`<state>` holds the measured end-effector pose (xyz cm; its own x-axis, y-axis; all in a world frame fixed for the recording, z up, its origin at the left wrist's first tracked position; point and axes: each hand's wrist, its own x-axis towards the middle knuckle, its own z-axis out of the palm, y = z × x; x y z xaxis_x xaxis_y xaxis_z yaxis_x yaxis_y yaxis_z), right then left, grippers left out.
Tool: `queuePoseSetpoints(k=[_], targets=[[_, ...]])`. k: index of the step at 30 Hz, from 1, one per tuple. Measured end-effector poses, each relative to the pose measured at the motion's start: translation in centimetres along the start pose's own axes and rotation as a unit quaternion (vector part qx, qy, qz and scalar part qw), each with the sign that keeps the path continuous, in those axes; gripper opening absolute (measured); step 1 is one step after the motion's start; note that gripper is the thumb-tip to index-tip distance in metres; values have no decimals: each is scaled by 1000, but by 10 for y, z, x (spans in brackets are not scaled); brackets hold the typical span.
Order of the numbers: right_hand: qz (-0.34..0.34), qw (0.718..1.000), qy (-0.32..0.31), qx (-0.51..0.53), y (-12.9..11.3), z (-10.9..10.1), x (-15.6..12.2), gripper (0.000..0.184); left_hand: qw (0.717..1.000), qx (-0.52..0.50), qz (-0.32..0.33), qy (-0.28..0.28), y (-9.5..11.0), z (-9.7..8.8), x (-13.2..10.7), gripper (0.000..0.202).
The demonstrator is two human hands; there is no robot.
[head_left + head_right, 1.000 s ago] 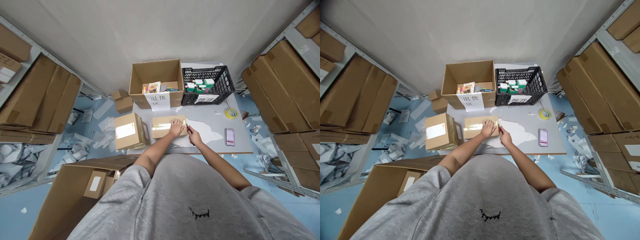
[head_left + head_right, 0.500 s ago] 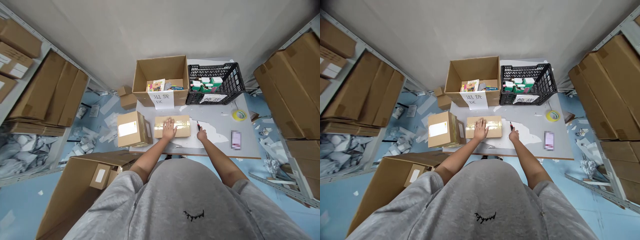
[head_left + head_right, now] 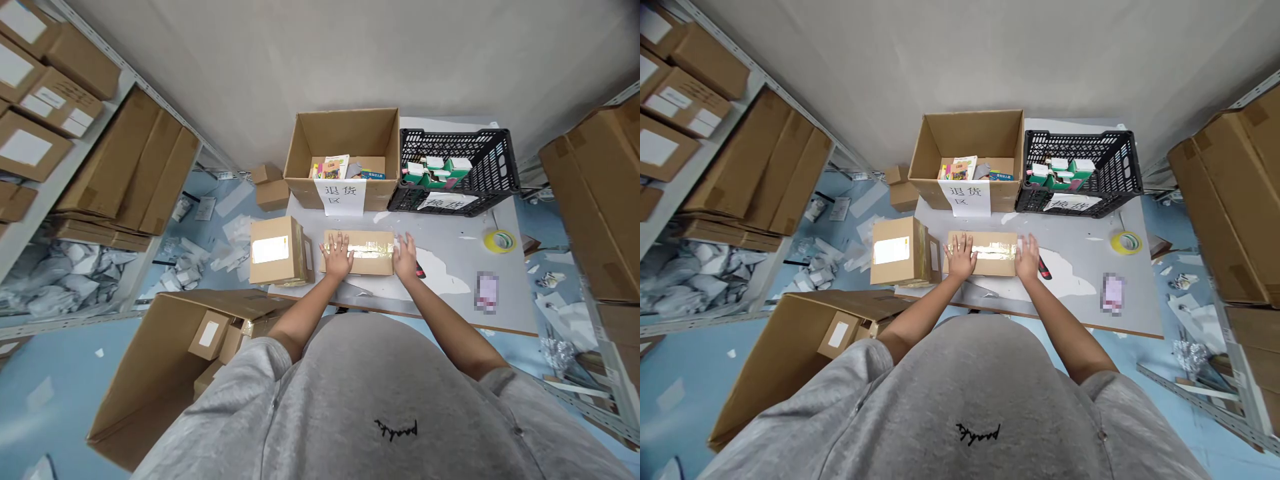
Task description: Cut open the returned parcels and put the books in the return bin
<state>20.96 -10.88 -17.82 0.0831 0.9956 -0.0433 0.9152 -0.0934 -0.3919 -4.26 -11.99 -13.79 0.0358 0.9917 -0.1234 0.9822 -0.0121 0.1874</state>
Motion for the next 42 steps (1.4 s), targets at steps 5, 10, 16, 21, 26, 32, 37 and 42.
queuePoseSetpoints(k=[5, 10, 16, 21, 26, 32, 37, 42], targets=[[-166, 981, -93, -48, -47, -8, -15, 60, 1000, -26, 3, 7, 16, -1, 7, 64], [-169, 982, -65, -53, -36, -14, -15, 53, 998, -45, 9, 36, 24, -1, 15, 52], [-201, 975, -70, -68, -38, -34, -4, 45, 996, -75, 50, 10, -11, -20, 26, 38], [-216, 973, -39, -72, -42, -45, -28, 36, 986, -88, 98, -105, -41, -32, 34, 43], [-214, 975, -62, -7, -30, -45, -71, 41, 967, -60, 127, -213, -48, -31, 27, 73], [-146, 985, -93, -2, -16, -33, -88, 34, 977, -29, 79, -197, -35, -19, 6, 99], [-117, 987, -93, -62, -13, -13, -83, 84, 994, -13, 46, -103, -20, -4, -4, 101], [-65, 989, -125, -49, -22, 2, -75, 87, 999, -13, 3, -42, -7, 3, -1, 93]])
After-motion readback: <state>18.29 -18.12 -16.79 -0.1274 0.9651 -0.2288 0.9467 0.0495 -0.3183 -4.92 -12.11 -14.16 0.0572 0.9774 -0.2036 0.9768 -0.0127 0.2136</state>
